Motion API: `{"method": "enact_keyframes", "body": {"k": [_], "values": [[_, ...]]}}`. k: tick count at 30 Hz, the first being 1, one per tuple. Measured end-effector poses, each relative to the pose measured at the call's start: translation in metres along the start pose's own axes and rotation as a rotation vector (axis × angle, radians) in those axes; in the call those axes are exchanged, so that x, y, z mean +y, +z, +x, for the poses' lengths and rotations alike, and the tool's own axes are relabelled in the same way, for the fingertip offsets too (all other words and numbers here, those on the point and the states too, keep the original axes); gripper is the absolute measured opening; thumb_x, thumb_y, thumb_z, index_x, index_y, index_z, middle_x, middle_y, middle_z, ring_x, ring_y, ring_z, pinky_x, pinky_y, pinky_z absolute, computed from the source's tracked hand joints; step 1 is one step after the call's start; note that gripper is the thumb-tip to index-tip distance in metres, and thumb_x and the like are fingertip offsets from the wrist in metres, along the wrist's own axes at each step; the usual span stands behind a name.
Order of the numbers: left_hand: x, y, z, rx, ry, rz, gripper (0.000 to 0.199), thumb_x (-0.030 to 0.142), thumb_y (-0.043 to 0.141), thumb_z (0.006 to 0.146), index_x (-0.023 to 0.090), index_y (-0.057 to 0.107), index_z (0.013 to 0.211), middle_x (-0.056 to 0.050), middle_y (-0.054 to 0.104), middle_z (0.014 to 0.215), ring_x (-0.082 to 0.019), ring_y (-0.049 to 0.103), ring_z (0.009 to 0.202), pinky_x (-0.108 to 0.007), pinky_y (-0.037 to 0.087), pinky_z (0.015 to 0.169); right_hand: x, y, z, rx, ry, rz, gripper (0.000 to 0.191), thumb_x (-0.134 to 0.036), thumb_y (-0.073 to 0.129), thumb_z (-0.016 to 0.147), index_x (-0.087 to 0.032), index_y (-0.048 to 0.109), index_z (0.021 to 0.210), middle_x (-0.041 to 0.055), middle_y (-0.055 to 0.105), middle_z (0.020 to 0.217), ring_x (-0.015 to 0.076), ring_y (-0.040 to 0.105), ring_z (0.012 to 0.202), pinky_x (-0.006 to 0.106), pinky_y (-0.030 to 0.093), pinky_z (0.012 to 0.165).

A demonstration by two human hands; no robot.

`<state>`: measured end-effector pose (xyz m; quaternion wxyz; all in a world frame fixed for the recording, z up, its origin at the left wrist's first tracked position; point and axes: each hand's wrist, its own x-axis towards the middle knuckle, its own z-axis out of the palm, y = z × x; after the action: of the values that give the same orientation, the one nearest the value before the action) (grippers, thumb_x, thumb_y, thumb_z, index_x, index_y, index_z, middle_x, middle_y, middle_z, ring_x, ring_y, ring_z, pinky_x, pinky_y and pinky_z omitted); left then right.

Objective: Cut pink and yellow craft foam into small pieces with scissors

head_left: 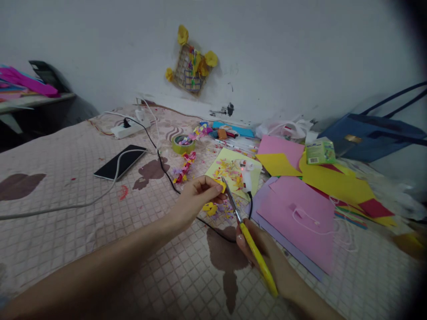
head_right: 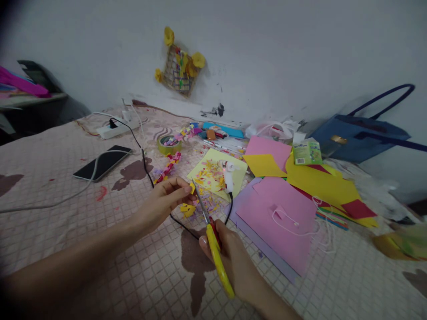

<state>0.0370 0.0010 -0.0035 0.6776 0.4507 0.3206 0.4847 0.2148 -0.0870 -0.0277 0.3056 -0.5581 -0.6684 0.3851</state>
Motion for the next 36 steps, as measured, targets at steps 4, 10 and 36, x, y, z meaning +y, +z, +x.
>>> {"method": "enact_keyframes", "body": {"k": [4, 10, 36], "values": [[0.0, 0.0, 0.0, 0.0, 0.001, -0.001, 0.018, 0.028, 0.07, 0.074, 0.013, 0.059, 0.073, -0.002, 0.067, 0.068, -0.012, 0.063, 0.062, -0.025, 0.051, 0.064, 0.0, -0.002, 0.0, -0.033, 0.012, -0.038, 0.03, -0.049, 0.043, 0.089, -0.021, 0.045, 0.078, -0.0007, 0.049, 0.067, 0.0146, 0.045, 0.061, 0.025, 0.036, 0.053], [0.001, -0.001, 0.0, -0.019, 0.0, -0.002, 0.017, 0.027, 0.07, 0.074, 0.013, 0.06, 0.074, -0.002, 0.067, 0.069, -0.011, 0.063, 0.063, -0.024, 0.051, 0.065, 0.004, -0.002, 0.0, -0.035, -0.007, -0.051, 0.029, -0.048, 0.043, 0.09, -0.021, 0.044, 0.078, -0.0007, 0.05, 0.068, 0.0145, 0.044, 0.062, 0.025, 0.033, 0.053], [0.005, -0.015, 0.008, -0.156, -0.078, 0.093, 0.021, 0.029, 0.07, 0.076, 0.012, 0.058, 0.074, -0.005, 0.069, 0.074, -0.01, 0.064, 0.064, -0.022, 0.05, 0.064, 0.009, -0.001, 0.001, -0.085, 0.12, 0.267, 0.044, -0.064, 0.042, 0.084, -0.021, 0.04, 0.074, -0.0052, 0.039, 0.059, 0.0079, 0.035, 0.046, 0.02, 0.03, 0.039]]}}
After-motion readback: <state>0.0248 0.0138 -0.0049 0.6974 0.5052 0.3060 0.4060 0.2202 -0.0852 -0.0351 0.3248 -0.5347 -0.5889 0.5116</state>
